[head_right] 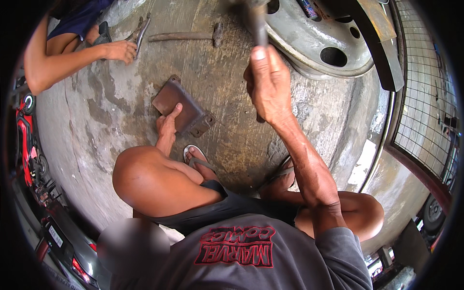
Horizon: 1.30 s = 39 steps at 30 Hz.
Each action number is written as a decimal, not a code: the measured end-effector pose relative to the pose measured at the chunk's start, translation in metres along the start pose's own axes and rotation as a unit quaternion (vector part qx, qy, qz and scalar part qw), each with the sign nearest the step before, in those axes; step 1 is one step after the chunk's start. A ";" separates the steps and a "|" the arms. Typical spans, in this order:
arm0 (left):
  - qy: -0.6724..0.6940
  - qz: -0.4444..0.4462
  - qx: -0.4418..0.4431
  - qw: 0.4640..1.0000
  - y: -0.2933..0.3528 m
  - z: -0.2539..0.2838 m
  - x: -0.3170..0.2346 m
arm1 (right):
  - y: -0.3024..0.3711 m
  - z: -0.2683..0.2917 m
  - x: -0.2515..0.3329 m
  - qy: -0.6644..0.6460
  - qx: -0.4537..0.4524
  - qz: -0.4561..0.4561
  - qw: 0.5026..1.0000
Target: The person sits on the floor and uses a hammer to repeatedly strike a rectangular metal part while a second person holds a wrench on it. They adjust the part and continue hammering to loosen or shape the metal.
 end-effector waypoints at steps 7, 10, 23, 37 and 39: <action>0.052 -0.032 0.029 0.998 -0.005 -0.016 -0.002 | 0.056 -0.058 -0.088 -0.078 -0.068 -0.070 0.992; 0.076 -0.011 -0.009 0.997 -0.018 0.017 0.017 | 0.110 -0.079 -0.195 -0.079 0.207 -0.508 0.832; 0.090 0.027 0.039 0.995 -0.017 0.022 0.017 | -0.018 0.011 0.038 -0.056 -0.099 0.079 0.990; 0.014 -0.016 0.008 1.000 -0.027 0.060 0.019 | 0.075 -0.091 -0.126 0.038 0.155 -0.385 0.909; 0.029 0.004 0.033 0.999 -0.018 0.046 0.015 | 0.051 -0.057 -0.110 0.032 0.084 -0.346 0.934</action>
Point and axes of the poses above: each hand's wrist, its own y-axis away from the middle knuckle, its own z-axis out of the back of the hand, x = y × z, the point moved 9 cm from there along -y, towards the middle knuckle, and after that the axes turned 4 degrees about z, right-handed, at the moved point
